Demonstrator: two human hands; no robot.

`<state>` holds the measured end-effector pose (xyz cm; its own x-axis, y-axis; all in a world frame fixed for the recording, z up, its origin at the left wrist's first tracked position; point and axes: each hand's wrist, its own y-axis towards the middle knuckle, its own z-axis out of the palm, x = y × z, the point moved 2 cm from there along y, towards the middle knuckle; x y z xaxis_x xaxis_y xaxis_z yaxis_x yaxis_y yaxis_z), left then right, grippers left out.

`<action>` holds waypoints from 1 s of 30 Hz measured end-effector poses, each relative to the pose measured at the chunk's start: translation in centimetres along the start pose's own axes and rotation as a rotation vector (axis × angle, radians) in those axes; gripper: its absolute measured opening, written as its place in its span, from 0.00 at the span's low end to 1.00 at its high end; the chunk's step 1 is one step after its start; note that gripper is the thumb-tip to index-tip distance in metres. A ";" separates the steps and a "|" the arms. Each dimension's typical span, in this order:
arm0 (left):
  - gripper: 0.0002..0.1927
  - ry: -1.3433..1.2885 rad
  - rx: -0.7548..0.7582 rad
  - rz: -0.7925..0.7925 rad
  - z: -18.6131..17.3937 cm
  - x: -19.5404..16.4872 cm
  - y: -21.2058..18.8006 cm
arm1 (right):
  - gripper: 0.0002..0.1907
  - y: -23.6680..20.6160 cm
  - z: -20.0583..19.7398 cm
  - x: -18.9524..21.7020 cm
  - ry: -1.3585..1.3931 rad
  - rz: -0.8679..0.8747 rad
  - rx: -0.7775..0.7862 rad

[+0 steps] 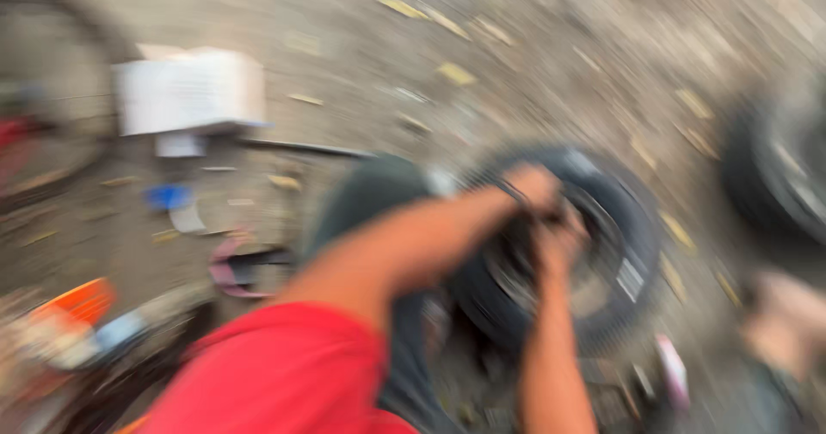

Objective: The person sits on the floor and uses a hammer and metal rod to seat a tire onto a rim. They then insert valve cores into the rim's valve stem and use a metal rod to adjust the tire bead.

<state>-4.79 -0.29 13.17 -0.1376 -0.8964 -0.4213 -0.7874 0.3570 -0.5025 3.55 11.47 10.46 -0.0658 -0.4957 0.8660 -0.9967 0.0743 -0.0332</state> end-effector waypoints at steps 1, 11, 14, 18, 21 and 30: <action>0.21 0.049 0.012 0.086 0.5 0.1 0.8 | 0.20 0.0 -0.6 -0.8 -0.063 0.017 -0.065; 0.11 -0.495 -0.253 -0.082 1.2 3.9 0.9 | 0.10 -0.7 -1.7 -1.8 -0.289 -0.266 -0.155; 0.10 -0.472 -0.288 -0.082 0.7 3.3 0.4 | 0.11 -1.2 0.0 -0.4 -0.260 -0.203 -0.046; 0.09 -0.431 -0.279 -0.068 0.3 2.8 0.0 | 0.11 -1.8 0.5 1.2 -0.420 -0.225 -0.098; 0.09 -0.426 -0.290 -0.071 0.6 2.9 0.1 | 0.14 -2.0 0.2 1.1 -0.428 -0.232 -0.064; 0.16 -0.399 -0.274 -0.120 2.9 4.3 2.2 | 0.23 -2.1 1.9 -3.3 -0.518 -0.155 -0.077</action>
<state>-5.36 -2.61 8.02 0.1619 -0.7376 -0.6555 -0.9198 0.1277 -0.3710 5.78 11.34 6.70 0.0475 -0.8658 0.4981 -0.9914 0.0199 0.1292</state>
